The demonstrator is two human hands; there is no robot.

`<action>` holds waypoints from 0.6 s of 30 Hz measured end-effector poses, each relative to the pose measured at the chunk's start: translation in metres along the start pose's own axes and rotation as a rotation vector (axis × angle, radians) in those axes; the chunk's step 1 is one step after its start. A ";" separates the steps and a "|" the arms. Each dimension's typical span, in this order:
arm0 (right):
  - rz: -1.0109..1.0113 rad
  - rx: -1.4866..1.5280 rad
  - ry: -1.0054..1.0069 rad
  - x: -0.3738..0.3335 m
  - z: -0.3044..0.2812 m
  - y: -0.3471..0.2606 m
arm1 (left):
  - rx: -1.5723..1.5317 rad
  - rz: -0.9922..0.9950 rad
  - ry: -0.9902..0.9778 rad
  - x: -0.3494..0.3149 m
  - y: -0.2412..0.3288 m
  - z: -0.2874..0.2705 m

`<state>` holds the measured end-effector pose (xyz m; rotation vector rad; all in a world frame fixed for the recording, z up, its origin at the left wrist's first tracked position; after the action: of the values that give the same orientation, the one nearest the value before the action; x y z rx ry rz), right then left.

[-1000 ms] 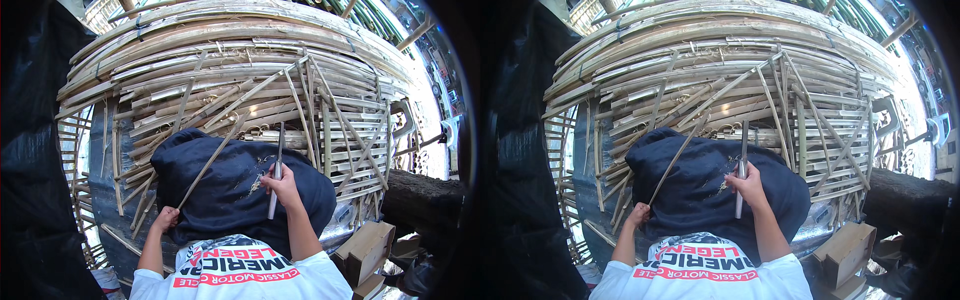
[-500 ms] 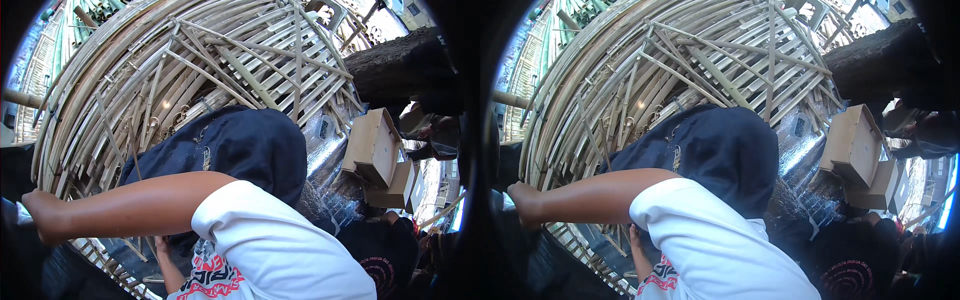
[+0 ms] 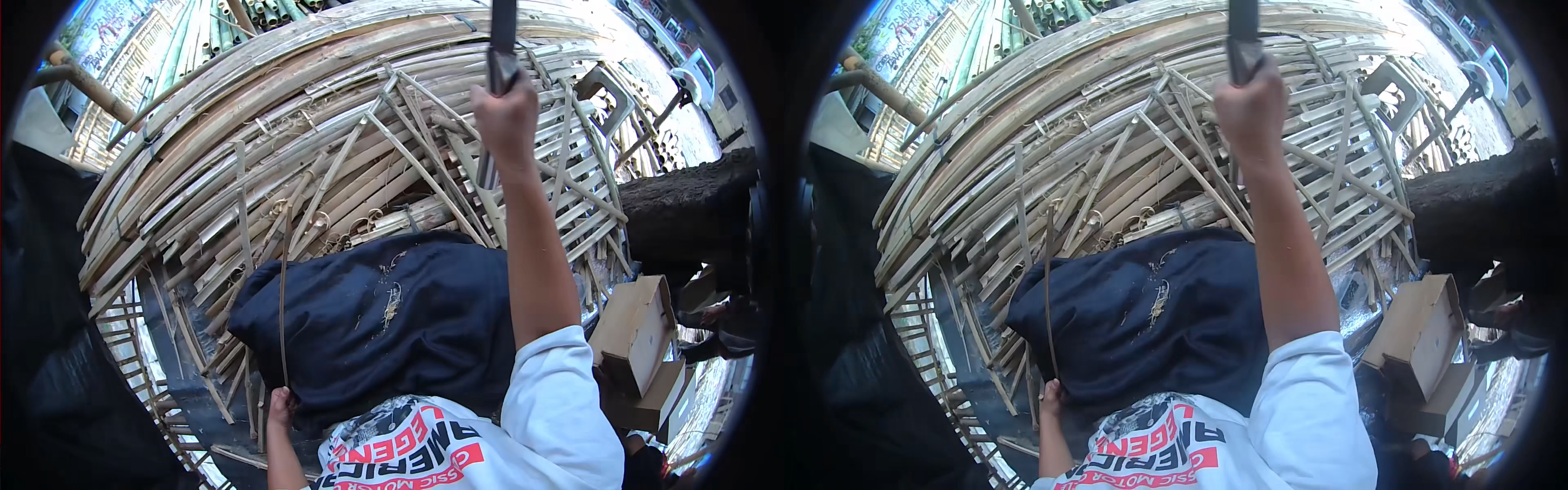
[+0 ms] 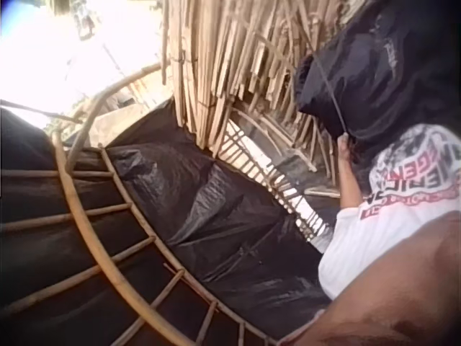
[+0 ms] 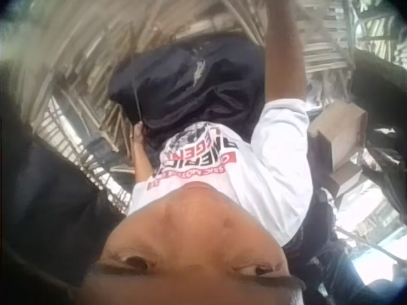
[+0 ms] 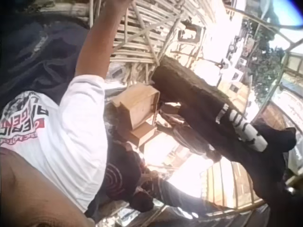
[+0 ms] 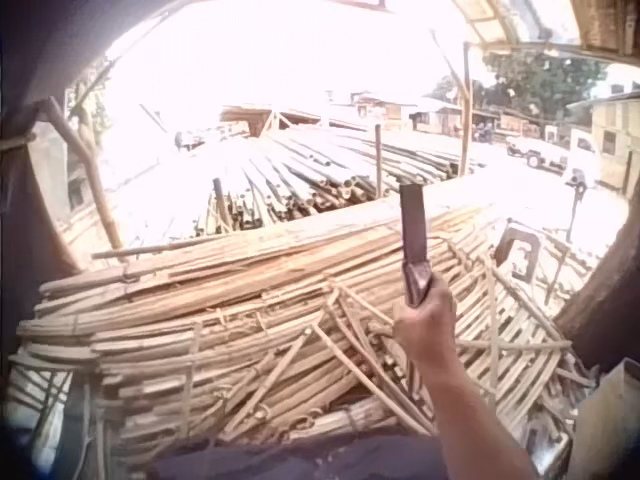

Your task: The person scrapes a long bamboo stick with a knife, removing thin layers of the outer bark while holding the stick over a black cloth on their lap.

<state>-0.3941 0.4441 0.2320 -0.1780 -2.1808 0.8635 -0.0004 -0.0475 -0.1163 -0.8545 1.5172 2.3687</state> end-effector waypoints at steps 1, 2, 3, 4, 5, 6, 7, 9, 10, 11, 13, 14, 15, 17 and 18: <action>0.071 0.066 0.038 0.009 -0.016 0.035 | -0.004 -0.056 -0.063 0.003 -0.001 0.006; 0.116 -0.015 -0.052 0.008 -0.025 0.040 | -0.004 -0.064 -0.065 0.005 -0.004 0.001; 0.037 -0.090 -0.100 -0.002 -0.019 0.043 | 0.005 -0.080 -0.028 0.002 -0.002 -0.006; -0.036 -0.172 -0.189 -0.020 -0.011 0.038 | 0.007 -0.139 -0.021 0.000 -0.009 -0.013; 0.019 -0.165 -0.352 -0.046 0.000 0.040 | -0.013 -0.166 -0.028 -0.001 -0.013 -0.018; 0.147 -0.030 -0.485 -0.081 0.020 0.063 | -0.004 -0.180 -0.036 -0.004 -0.011 -0.019; 0.166 0.022 -0.527 -0.111 0.026 0.076 | 0.006 -0.240 0.005 -0.007 -0.007 -0.011; 0.217 0.099 -0.644 -0.168 0.033 0.066 | 0.055 -0.285 -0.013 -0.014 0.002 -0.003; 0.307 0.160 -0.687 -0.194 0.036 0.066 | 0.039 -0.329 0.004 -0.016 0.006 0.004; 0.354 0.179 -0.802 -0.220 0.042 0.053 | 0.027 -0.317 0.044 -0.020 0.012 0.008; 0.475 0.403 -0.904 -0.267 0.054 0.019 | 0.131 -0.332 0.102 -0.027 0.019 0.014; 0.487 0.482 -0.946 -0.287 0.060 0.001 | 0.195 -0.337 0.071 -0.032 0.021 0.021; 0.382 0.509 -1.025 -0.308 0.069 -0.014 | 0.200 -0.339 0.081 -0.038 0.022 0.023; 0.383 0.519 -1.173 -0.344 0.079 -0.030 | 0.314 -0.315 0.104 -0.045 0.022 0.025; 0.349 0.508 -1.199 -0.353 0.082 -0.035 | 0.344 -0.297 0.112 -0.045 0.022 0.027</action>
<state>-0.2020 0.2402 -0.0005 0.3133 -2.8912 2.0714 0.0164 -0.0277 -0.0657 -1.0535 1.6429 1.8132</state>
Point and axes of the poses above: each hand's wrist, its own x-axis towards the middle knuckle, its own z-axis out of the palm, y = z × x, the point moved 10 cm from there along x, towards the middle knuckle, and after that the axes turned 12 degrees about -x, right-handed, at the moved point
